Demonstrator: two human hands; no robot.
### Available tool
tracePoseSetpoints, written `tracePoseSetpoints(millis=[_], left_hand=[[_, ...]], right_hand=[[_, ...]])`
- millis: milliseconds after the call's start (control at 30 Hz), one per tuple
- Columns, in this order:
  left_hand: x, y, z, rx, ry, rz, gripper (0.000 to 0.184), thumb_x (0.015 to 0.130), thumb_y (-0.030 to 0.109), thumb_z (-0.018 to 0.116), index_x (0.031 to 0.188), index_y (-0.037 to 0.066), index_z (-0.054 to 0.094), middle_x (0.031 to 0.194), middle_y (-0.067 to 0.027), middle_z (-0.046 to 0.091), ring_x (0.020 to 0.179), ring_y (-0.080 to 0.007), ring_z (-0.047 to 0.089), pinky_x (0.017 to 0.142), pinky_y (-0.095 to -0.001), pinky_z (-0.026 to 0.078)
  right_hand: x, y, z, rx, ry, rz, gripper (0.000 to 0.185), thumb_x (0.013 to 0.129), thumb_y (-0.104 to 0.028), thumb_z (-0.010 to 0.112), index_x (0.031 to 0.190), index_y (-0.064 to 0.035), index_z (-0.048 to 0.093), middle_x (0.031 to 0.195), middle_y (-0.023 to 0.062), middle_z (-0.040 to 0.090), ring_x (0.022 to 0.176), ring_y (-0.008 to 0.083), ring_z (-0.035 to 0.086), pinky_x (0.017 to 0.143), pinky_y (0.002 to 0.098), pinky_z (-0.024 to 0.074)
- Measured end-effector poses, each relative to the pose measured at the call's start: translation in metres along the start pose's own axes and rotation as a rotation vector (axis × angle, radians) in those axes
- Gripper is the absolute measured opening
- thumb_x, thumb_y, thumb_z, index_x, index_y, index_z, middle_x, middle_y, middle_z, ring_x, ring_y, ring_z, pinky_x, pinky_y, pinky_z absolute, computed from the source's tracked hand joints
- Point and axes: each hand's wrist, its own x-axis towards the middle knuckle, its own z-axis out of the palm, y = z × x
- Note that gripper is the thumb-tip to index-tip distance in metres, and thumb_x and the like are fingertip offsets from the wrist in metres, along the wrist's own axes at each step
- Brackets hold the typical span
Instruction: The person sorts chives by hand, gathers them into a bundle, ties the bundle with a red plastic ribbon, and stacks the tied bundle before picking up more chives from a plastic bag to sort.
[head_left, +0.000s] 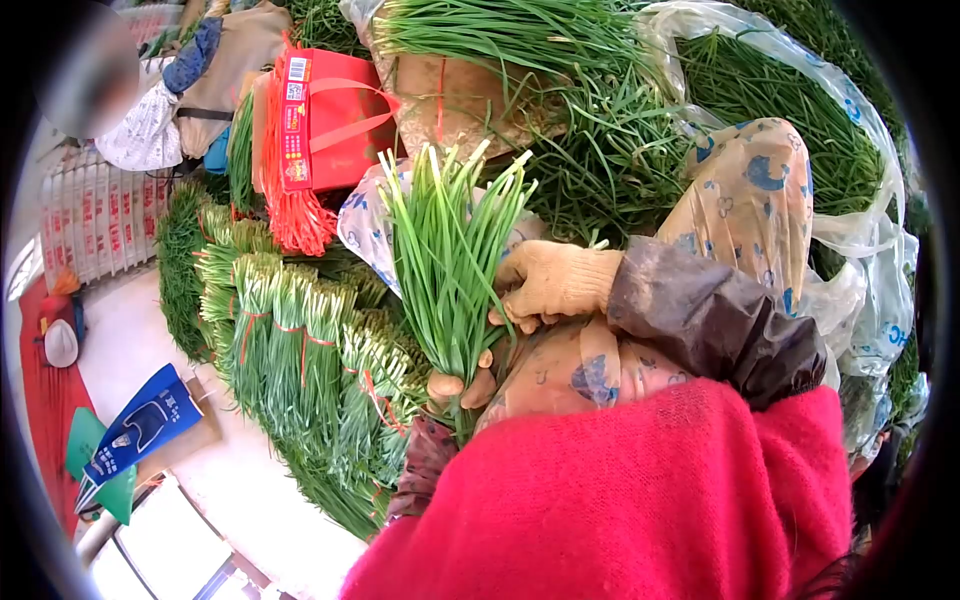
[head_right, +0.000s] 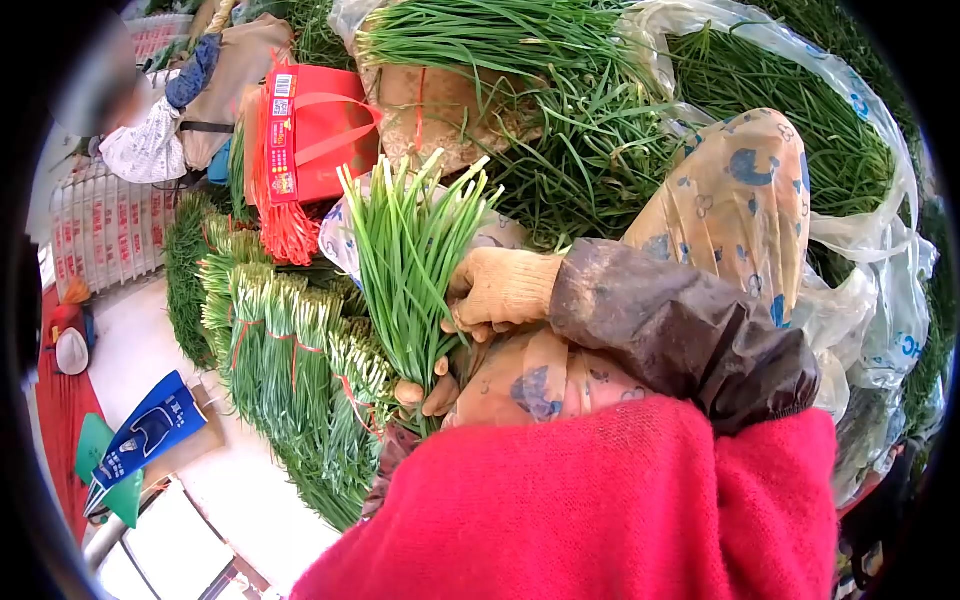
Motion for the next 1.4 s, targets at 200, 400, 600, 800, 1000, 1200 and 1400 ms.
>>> tracePoseSetpoints(millis=[200,400,600,800,1000,1200,1400], left_hand=[[0.002,-0.004,0.004,0.067,0.049,0.061,0.058,0.075,0.016,0.068,0.119,-0.007,0.038,0.052,-0.0066,0.048,0.041,-0.0162,0.040,0.042,-0.0284,0.029],[0.006,-0.004,0.019,0.084,0.111,0.142,0.078,0.076,0.017,0.067,0.137,-0.011,0.026,0.053,-0.0067,0.048,0.043,-0.0162,0.041,0.042,-0.0286,0.029],[0.002,0.007,0.013,0.152,0.087,0.119,0.083,0.077,0.016,0.067,0.142,-0.009,0.021,0.053,-0.0069,0.048,0.044,-0.0162,0.042,0.043,-0.0282,0.031],[0.015,0.045,0.034,0.403,0.122,0.080,0.069,0.080,0.017,0.068,0.135,-0.007,0.035,0.062,-0.0097,0.056,0.047,-0.0191,0.050,0.044,-0.0309,0.037],[0.032,0.062,0.103,1.152,0.535,0.089,0.061,0.074,0.006,0.075,0.129,0.000,0.050,0.108,-0.0106,0.065,0.095,-0.0193,0.063,0.082,-0.0303,0.051],[0.058,0.029,0.100,2.227,0.561,0.075,0.072,0.073,0.003,0.068,0.140,0.013,0.042,0.121,-0.0181,0.058,0.107,-0.0324,0.059,0.080,-0.0349,0.053],[0.059,0.009,0.085,2.457,0.433,-0.021,0.078,0.069,0.003,0.065,0.141,0.021,0.040,0.136,-0.0269,0.042,0.117,-0.0462,0.048,0.111,-0.0573,0.016]], right_hand=[[-0.001,0.012,-0.006,0.321,-0.140,-0.087,0.018,0.080,-0.011,0.059,0.091,0.0012,0.066,0.068,0.0022,0.062,0.052,0.0074,0.051,0.046,0.0220,0.0380],[-0.049,-0.005,-0.025,-0.016,-0.636,-0.046,0.021,0.080,-0.022,0.066,0.087,-0.0027,0.067,0.065,0.0001,0.060,0.056,0.0058,0.050,0.048,0.0210,0.0361],[-0.096,0.009,-0.081,-0.053,0.093,0.036,0.026,0.083,-0.018,0.065,0.103,-0.0011,0.067,0.072,0.0045,0.067,0.060,0.0094,0.061,0.053,0.0228,0.0452],[-0.044,0.021,-0.063,-0.040,0.107,0.049,0.032,0.092,-0.028,0.053,0.107,-0.0014,0.063,0.084,0.0061,0.068,0.069,0.0142,0.065,0.062,0.0274,0.0526],[0.051,0.045,-0.049,1.444,-0.021,-0.307,0.032,0.098,-0.036,0.044,0.108,-0.0065,0.051,0.101,0.0099,0.059,0.092,0.0265,0.062,0.082,0.0421,0.0534],[0.073,0.060,-0.076,1.797,-0.523,-0.539,0.052,0.096,-0.048,0.038,0.128,-0.0073,0.037,0.123,0.0116,0.049,0.109,0.0256,0.054,0.091,0.0403,0.0491],[0.087,0.077,-0.092,2.160,-1.288,-0.383,0.075,0.095,-0.060,0.032,0.149,-0.0082,0.022,0.145,0.0132,0.038,0.126,0.0247,0.047,0.100,0.0385,0.0448]])
